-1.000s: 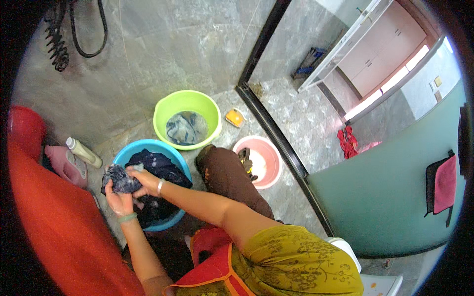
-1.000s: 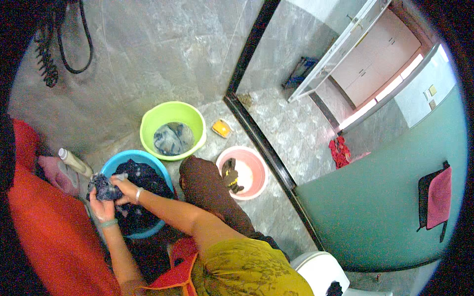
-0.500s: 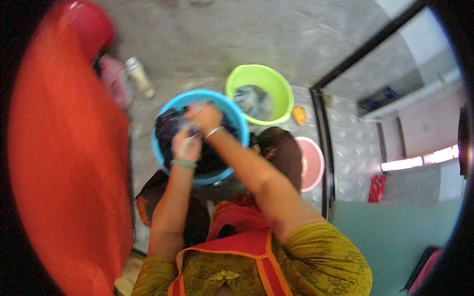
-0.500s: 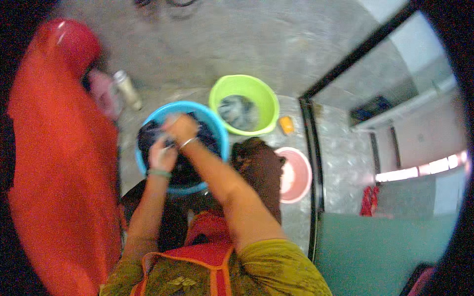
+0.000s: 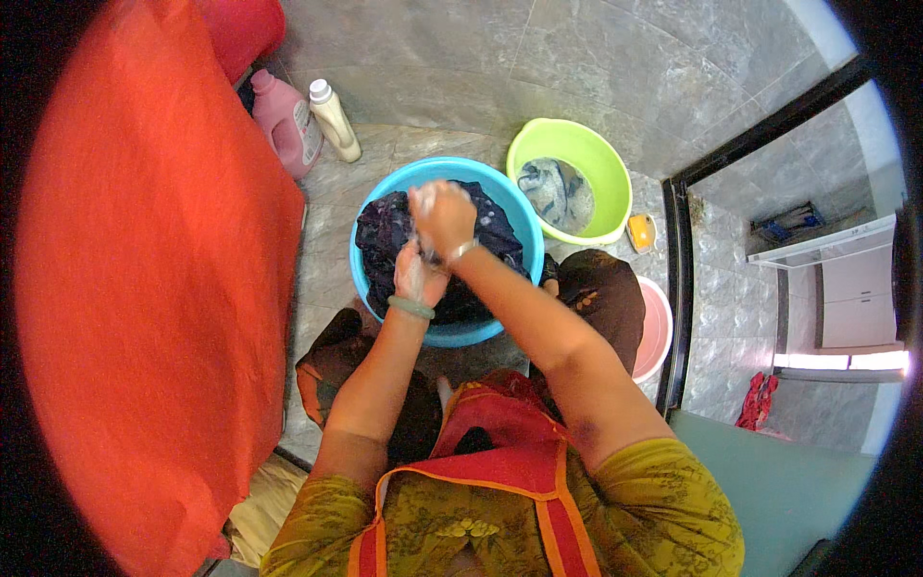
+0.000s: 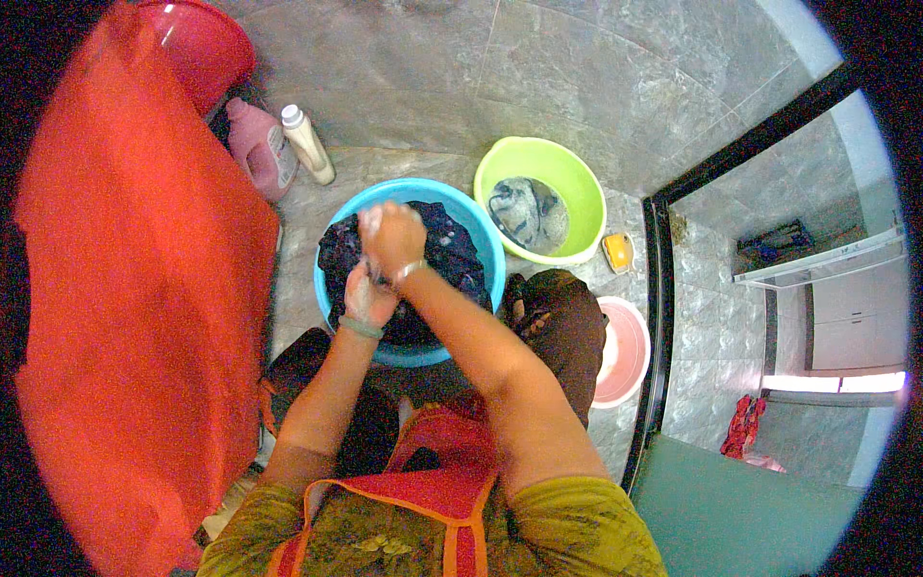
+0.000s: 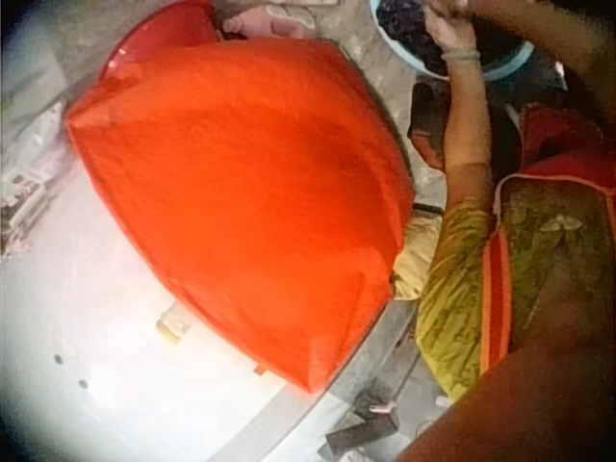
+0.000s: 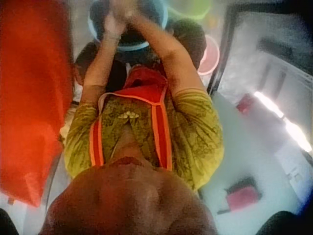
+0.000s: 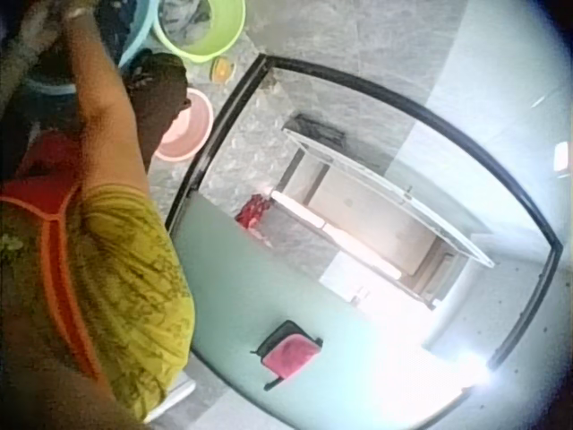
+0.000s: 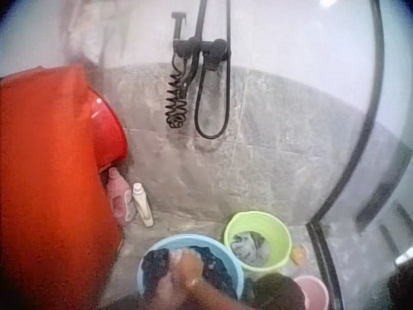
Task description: The person washes dark clothing by hand in a blue tub of soapy water, scrubbing different parts of the garment and occasionally using a yellow sponge to apply more soap.
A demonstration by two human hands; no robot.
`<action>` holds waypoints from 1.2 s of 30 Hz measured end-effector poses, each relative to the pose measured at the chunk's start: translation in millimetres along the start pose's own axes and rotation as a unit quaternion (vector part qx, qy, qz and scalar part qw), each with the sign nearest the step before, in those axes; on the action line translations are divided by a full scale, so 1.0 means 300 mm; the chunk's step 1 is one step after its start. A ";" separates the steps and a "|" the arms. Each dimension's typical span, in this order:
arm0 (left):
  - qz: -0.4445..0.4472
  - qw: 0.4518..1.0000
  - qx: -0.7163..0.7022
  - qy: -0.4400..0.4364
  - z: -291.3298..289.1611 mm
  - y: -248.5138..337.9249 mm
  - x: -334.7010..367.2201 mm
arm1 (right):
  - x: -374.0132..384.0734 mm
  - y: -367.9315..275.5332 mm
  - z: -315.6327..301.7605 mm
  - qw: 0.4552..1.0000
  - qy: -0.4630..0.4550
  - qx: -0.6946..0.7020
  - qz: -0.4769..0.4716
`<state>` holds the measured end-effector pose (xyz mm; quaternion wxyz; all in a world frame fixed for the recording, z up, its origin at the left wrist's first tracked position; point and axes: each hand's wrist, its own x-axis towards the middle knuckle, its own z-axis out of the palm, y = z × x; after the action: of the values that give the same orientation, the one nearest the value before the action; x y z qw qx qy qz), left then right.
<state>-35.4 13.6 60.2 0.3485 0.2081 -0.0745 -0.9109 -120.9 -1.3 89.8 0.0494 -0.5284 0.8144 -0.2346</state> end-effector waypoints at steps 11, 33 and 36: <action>0.035 0.996 0.071 -0.030 -0.106 0.002 0.003 | -0.002 0.055 0.080 0.993 0.007 0.075 0.095; 0.025 0.996 -0.002 0.090 -0.099 0.002 0.074 | 0.063 0.071 0.112 0.995 -0.037 0.070 0.064; 0.009 0.993 -0.019 -0.115 -0.028 0.080 0.090 | -0.080 0.008 0.206 0.991 0.104 0.034 0.079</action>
<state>-35.5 -22.2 50.6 0.3496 0.0951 -0.0988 -0.9268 -92.1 0.3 30.2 0.0009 -0.4330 0.8458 -0.3116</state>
